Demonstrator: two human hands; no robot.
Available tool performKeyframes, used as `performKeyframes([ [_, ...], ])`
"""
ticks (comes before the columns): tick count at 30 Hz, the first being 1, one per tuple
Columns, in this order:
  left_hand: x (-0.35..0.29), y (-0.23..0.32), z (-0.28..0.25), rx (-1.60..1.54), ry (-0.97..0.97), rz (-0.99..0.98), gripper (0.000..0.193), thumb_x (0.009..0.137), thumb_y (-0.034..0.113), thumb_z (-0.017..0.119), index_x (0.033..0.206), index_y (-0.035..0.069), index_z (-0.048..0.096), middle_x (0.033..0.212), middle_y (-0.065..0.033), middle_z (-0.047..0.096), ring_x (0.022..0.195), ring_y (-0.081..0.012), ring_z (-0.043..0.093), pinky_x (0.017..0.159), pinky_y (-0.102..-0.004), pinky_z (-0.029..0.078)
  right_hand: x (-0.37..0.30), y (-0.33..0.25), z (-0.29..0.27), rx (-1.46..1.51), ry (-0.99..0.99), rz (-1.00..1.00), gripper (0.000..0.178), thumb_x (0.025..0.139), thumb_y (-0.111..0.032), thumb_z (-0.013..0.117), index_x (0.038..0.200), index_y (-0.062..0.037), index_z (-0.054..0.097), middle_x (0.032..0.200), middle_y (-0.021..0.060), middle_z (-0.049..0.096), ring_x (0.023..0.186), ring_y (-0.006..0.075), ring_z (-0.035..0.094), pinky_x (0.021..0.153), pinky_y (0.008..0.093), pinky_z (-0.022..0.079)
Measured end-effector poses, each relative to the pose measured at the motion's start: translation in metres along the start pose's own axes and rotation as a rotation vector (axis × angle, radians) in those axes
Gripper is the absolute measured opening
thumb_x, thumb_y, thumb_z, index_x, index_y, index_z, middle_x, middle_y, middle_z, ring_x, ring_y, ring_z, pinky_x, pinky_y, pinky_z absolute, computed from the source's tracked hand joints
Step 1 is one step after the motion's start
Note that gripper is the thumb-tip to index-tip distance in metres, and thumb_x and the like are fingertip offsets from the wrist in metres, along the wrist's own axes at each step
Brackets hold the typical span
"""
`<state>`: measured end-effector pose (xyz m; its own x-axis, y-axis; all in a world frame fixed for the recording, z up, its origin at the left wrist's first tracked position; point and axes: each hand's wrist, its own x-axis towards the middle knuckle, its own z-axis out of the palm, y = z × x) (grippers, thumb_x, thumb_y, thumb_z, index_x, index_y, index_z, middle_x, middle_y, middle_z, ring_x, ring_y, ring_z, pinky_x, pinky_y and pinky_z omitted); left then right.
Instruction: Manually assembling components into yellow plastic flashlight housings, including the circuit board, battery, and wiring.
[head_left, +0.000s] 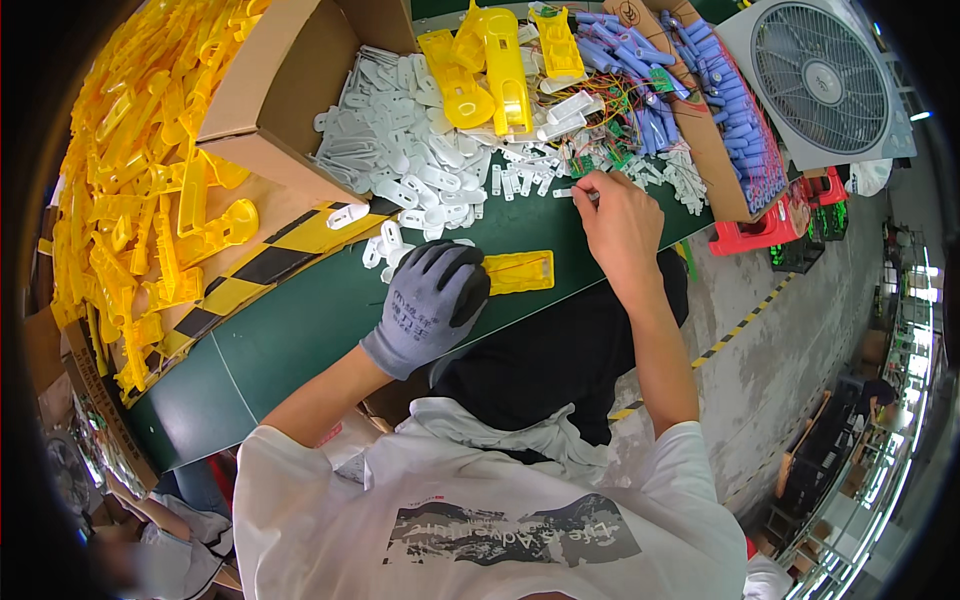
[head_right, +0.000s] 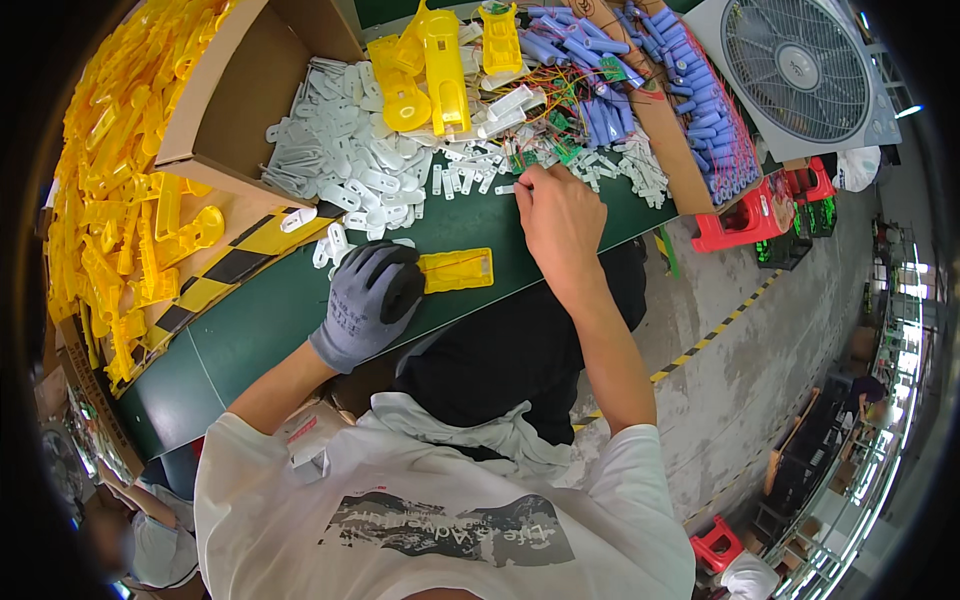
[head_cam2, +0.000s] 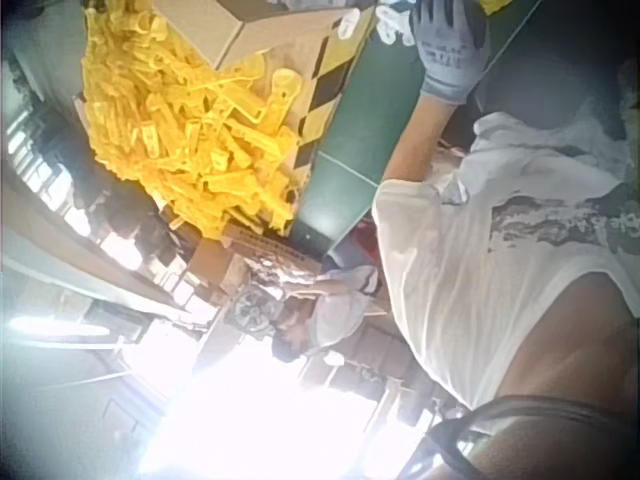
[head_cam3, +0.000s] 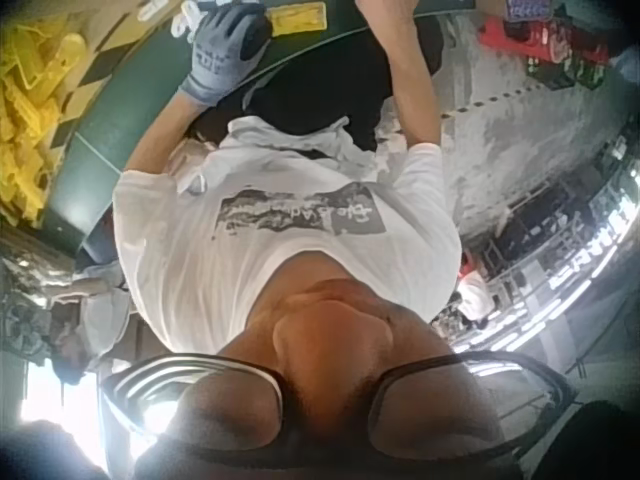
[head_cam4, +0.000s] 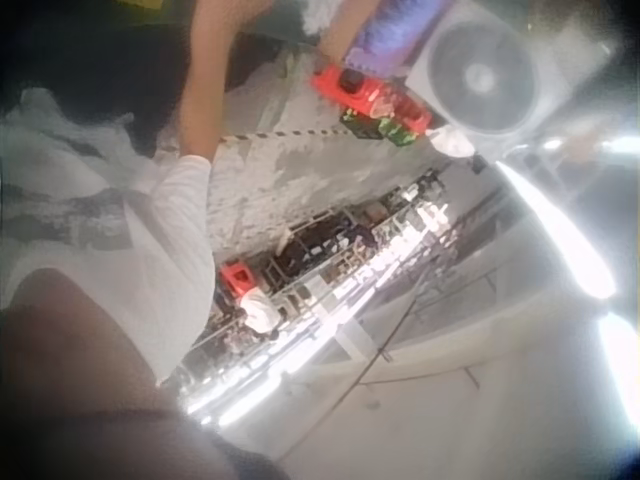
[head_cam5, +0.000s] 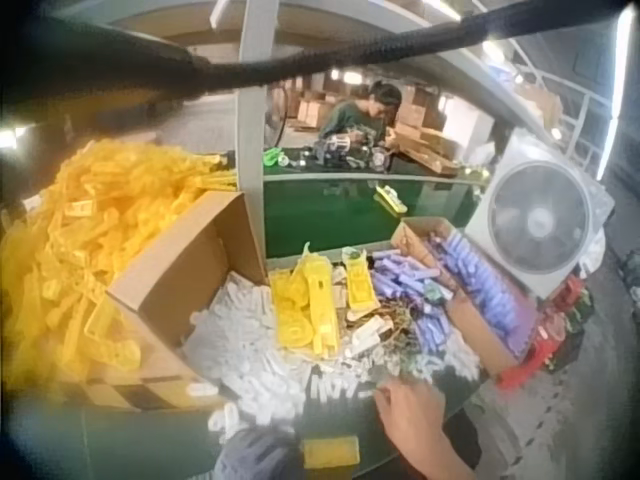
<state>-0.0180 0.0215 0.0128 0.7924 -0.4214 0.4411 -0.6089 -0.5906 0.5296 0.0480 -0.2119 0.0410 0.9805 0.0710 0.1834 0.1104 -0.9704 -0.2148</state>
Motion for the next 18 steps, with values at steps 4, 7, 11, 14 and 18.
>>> performKeyframes([
  [4,0.010,-0.002,0.005,-0.030,0.006,0.025,0.029,0.065,0.006,0.072,0.090,0.006,0.057,0.099,-0.0115,0.062,0.088,-0.0300,0.061,0.078,-0.0391,0.049,-0.004,-0.002,0.003,0.004,0.153,-0.125,0.009,0.081,-0.014,0.067,0.082,-0.0068,0.062,0.078,0.0060,0.064,0.069,0.0279,0.063,0.058,0.0384,0.049],
  [7,0.008,-0.005,0.002,-0.050,0.018,0.029,0.031,0.064,0.006,0.073,0.091,0.006,0.057,0.100,-0.0110,0.063,0.088,-0.0296,0.061,0.078,-0.0395,0.049,-0.004,0.002,0.008,0.204,0.320,-0.244,0.008,0.082,-0.009,0.066,0.085,-0.0053,0.060,0.082,0.0063,0.066,0.066,0.0260,0.062,0.057,0.0346,0.049],
  [11,0.007,-0.004,0.000,-0.038,0.022,0.013,0.033,0.063,0.006,0.074,0.091,0.007,0.058,0.101,-0.0103,0.063,0.090,-0.0295,0.062,0.079,-0.0399,0.050,-0.021,-0.004,0.003,0.624,0.138,0.064,0.006,0.086,-0.005,0.063,0.086,-0.0023,0.058,0.085,0.0061,0.069,0.061,0.0131,0.059,0.059,0.0240,0.046],
  [14,0.005,-0.008,0.005,-0.067,0.026,0.009,0.033,0.062,0.007,0.074,0.091,0.008,0.058,0.101,-0.0098,0.064,0.091,-0.0294,0.062,0.080,-0.0400,0.050,-0.034,0.001,0.008,0.867,0.095,0.153,0.005,0.086,-0.004,0.064,0.088,-0.0011,0.060,0.083,0.0058,0.068,0.064,0.0092,0.058,0.061,0.0227,0.046],
  [18,0.004,-0.006,0.003,-0.053,-0.010,-0.015,0.032,0.062,0.007,0.075,0.091,0.008,0.059,0.101,-0.0092,0.064,0.092,-0.0293,0.062,0.080,-0.0403,0.050,-0.045,0.003,0.003,0.900,-0.022,0.185,0.006,0.084,-0.003,0.065,0.089,-0.0002,0.063,0.081,0.0058,0.066,0.067,0.0087,0.057,0.064,0.0219,0.045],
])
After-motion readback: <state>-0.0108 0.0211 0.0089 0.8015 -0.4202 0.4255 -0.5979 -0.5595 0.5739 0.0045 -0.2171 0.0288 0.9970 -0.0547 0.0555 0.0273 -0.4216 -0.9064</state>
